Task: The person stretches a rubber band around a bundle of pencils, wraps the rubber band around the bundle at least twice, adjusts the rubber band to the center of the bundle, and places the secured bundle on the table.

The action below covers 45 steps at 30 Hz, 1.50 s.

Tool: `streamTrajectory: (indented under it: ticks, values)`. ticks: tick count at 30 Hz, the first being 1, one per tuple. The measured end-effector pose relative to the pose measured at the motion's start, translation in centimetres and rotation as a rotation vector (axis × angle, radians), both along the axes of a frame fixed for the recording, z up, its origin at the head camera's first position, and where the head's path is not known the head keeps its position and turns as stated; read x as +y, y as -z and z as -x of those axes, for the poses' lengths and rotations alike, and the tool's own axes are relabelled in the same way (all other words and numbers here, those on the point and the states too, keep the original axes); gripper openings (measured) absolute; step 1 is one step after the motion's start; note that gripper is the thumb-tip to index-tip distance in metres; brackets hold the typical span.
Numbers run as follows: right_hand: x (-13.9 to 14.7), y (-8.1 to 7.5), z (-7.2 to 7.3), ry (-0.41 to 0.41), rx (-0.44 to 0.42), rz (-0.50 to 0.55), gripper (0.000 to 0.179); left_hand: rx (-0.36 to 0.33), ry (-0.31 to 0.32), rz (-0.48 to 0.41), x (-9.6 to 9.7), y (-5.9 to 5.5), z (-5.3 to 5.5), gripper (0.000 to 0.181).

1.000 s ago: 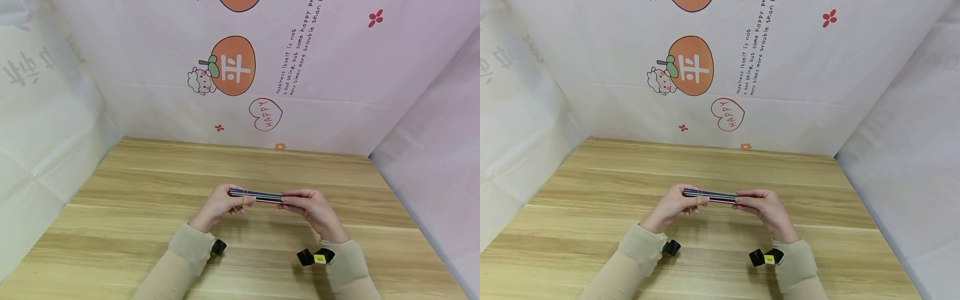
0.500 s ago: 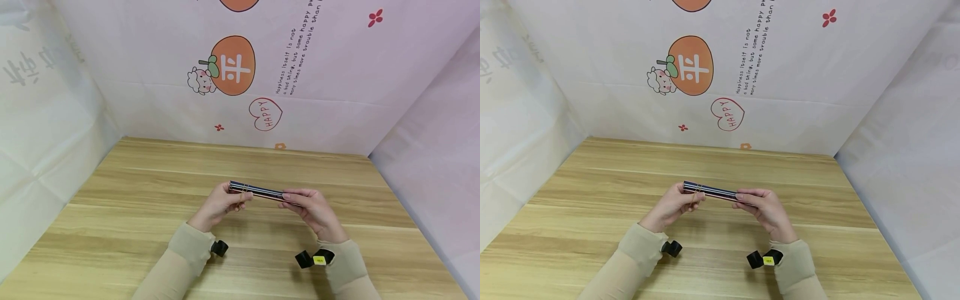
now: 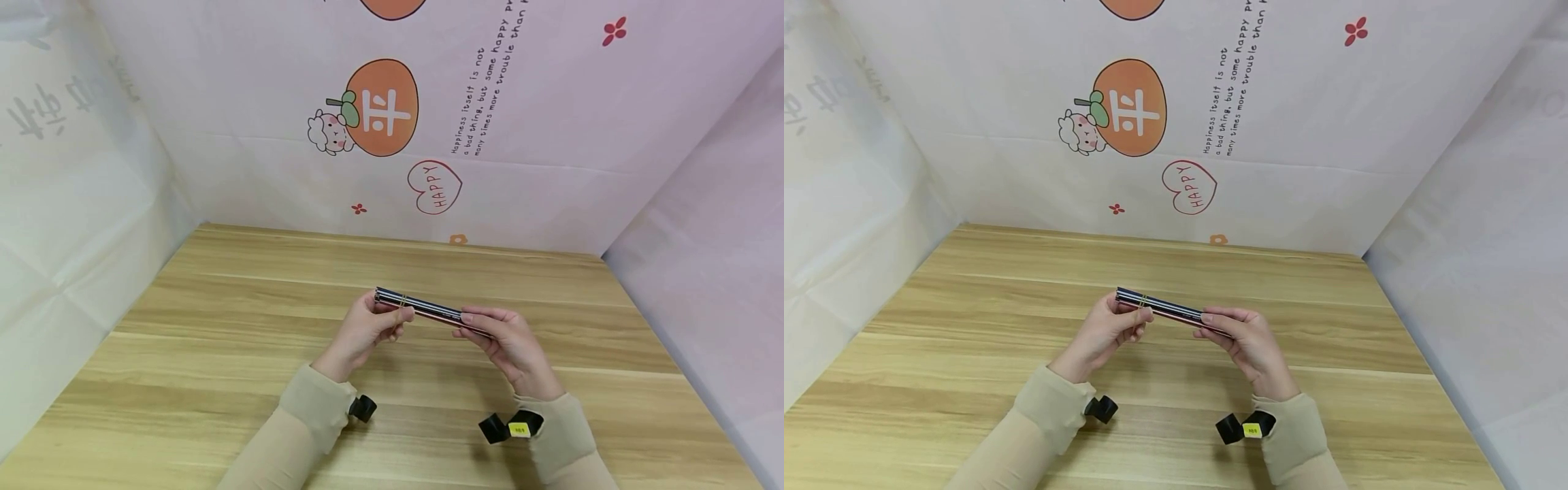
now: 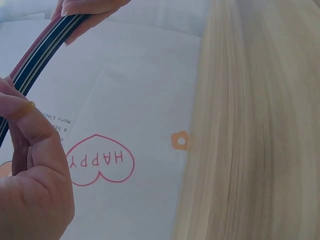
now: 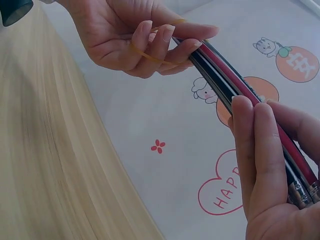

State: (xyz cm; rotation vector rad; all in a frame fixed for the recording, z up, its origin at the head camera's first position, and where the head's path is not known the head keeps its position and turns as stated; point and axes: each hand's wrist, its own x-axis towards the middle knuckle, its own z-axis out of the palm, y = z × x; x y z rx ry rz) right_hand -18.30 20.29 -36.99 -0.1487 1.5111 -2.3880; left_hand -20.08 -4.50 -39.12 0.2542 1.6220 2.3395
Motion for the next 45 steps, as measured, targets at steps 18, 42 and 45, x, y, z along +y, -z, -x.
streamTrajectory:
  ticks: [18, 42, 45]
  values:
    - [0.0, -0.4, -0.2, -0.008, -0.112, 0.179, 0.03, 0.208, 0.245, -0.065, -0.7, 0.1, -0.3, 0.015]
    - [-1.1, -0.9, -1.2, -0.043, -0.172, 0.389, 0.032, 0.551, 0.397, -0.424, 2.0, -1.0, -2.8, 0.018]
    - [-1.6, -1.1, -1.4, -0.029, -0.175, 0.415, 0.032, 0.582, 0.338, -0.44, 2.4, -1.1, -3.1, 0.022]
